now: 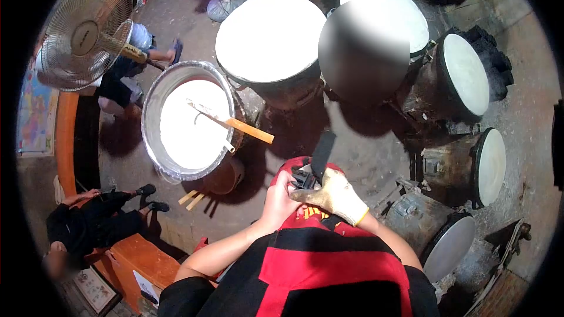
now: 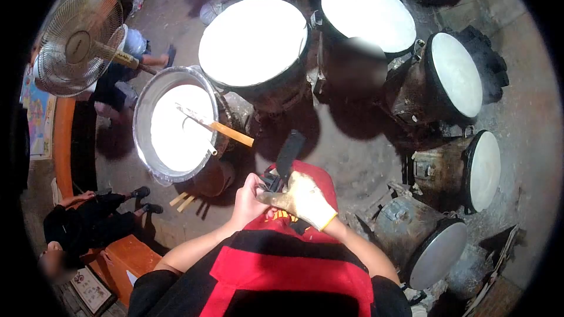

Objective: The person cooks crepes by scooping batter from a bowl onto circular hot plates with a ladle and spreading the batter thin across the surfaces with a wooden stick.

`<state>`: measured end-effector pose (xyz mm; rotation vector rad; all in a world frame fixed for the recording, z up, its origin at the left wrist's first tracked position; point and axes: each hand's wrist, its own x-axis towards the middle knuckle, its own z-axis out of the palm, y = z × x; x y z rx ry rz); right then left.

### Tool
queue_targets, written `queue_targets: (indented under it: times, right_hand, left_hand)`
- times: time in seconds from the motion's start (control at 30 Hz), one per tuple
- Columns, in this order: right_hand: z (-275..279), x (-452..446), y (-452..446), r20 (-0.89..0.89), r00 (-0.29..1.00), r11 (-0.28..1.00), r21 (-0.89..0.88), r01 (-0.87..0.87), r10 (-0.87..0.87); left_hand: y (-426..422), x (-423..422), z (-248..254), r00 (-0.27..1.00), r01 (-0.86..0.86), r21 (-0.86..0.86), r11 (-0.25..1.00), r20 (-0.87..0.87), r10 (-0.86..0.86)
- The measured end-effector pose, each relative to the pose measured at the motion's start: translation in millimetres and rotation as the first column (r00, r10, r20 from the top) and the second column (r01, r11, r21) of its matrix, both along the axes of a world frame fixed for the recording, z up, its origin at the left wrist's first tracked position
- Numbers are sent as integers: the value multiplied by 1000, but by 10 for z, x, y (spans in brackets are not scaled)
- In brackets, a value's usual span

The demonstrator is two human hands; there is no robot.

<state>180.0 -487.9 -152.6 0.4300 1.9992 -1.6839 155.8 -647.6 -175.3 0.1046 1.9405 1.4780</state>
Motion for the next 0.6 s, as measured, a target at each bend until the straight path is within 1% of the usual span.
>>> queue_targets:
  times: [0.07,0.2,0.3,0.33,0.4,0.43,0.5,0.53,0.57,0.6]
  right_hand:
    - [53,-13,10,-24,1000,1000,-30,8,-8]
    - [70,28,37,-132,987,986,-150,76,-96]
    - [-161,85,86,-168,976,929,-365,66,-136]
    - [-208,104,105,-137,984,903,-428,48,-118]
    - [-239,97,144,-84,994,836,-549,18,-76]
    - [-220,79,139,-146,988,882,-471,-32,-43]
    - [-213,105,122,-226,972,897,-439,-40,-68]
    - [-208,105,111,-267,961,905,-422,-45,-77]
    - [-49,65,99,-446,894,994,-83,-76,31]
    - [-46,51,72,-439,898,999,-25,-25,12]
  left_hand:
    - [30,-10,66,1000,17,-59,998,-14,-17]
    - [15,9,82,997,58,-56,997,-53,-61]
    - [-89,3,8,990,-3,198,980,142,-26]
    - [-124,-36,-4,965,-33,271,962,257,-40]
    - [-167,-118,24,910,-18,459,888,376,-176]
    - [-185,-177,-10,881,-6,471,882,420,-218]
    - [-165,-318,-50,812,17,494,869,500,-301]
    - [-128,-336,-17,816,-15,529,848,497,-295]
    - [-121,-330,-98,836,-6,521,853,472,-282]
    - [-108,-333,-171,854,5,514,858,444,-271]
